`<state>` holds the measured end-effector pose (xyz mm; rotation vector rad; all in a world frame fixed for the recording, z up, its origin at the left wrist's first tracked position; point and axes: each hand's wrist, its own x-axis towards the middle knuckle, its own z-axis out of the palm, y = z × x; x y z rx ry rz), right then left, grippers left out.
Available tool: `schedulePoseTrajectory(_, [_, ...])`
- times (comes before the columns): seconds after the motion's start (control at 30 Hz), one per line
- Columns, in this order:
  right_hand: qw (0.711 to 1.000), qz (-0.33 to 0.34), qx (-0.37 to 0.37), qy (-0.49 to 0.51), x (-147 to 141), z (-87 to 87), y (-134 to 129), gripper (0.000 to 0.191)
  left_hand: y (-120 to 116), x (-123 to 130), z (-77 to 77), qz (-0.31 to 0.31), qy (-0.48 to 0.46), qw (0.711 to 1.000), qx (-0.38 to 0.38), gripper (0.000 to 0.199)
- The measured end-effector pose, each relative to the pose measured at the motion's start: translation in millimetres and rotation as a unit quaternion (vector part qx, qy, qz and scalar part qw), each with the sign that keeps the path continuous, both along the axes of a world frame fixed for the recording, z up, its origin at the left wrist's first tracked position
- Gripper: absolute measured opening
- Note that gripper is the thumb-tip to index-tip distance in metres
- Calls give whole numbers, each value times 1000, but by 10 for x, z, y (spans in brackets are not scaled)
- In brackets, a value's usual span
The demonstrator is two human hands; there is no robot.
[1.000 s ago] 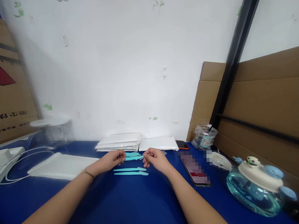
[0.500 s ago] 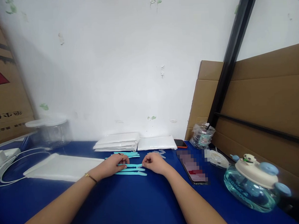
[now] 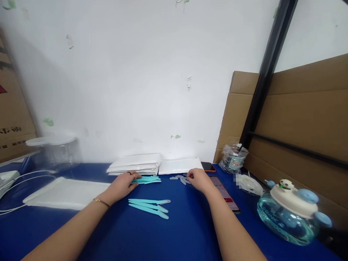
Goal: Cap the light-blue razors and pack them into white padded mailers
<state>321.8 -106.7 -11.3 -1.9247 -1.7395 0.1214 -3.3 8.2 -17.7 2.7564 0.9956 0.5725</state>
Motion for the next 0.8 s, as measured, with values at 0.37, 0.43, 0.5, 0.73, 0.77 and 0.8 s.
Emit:
schedulePoseTrajectory(0.37, [996, -2, -7, -93, -315, -154, 104, 7, -33, 41, 55, 26, -8, 1000, -1, 18])
schedulePoseTrajectory(0.43, [994, 14, -9, -106, -348, -143, 98, 8, -57, 46, 82, 24, -35, 999, -9, 20])
schedulePoseTrajectory(0.5, [993, 32, -8, -113, -392, -126, 83, 7, -83, 53, 101, 15, -62, 997, -35, 22])
schedulePoseTrajectory(0.73, [992, 99, 24, -73, -578, -58, 19, 8, -119, 107, 95, -32, -109, 986, -123, 25])
schedulePoseTrajectory(0.77, [993, 105, 29, -44, -591, -56, 20, 10, -112, 112, 92, -31, -113, 984, -134, 26])
schedulePoseTrajectory(0.8, [993, 114, 33, 2, -599, -58, 26, 12, -104, 116, 91, -29, -117, 982, -147, 27])
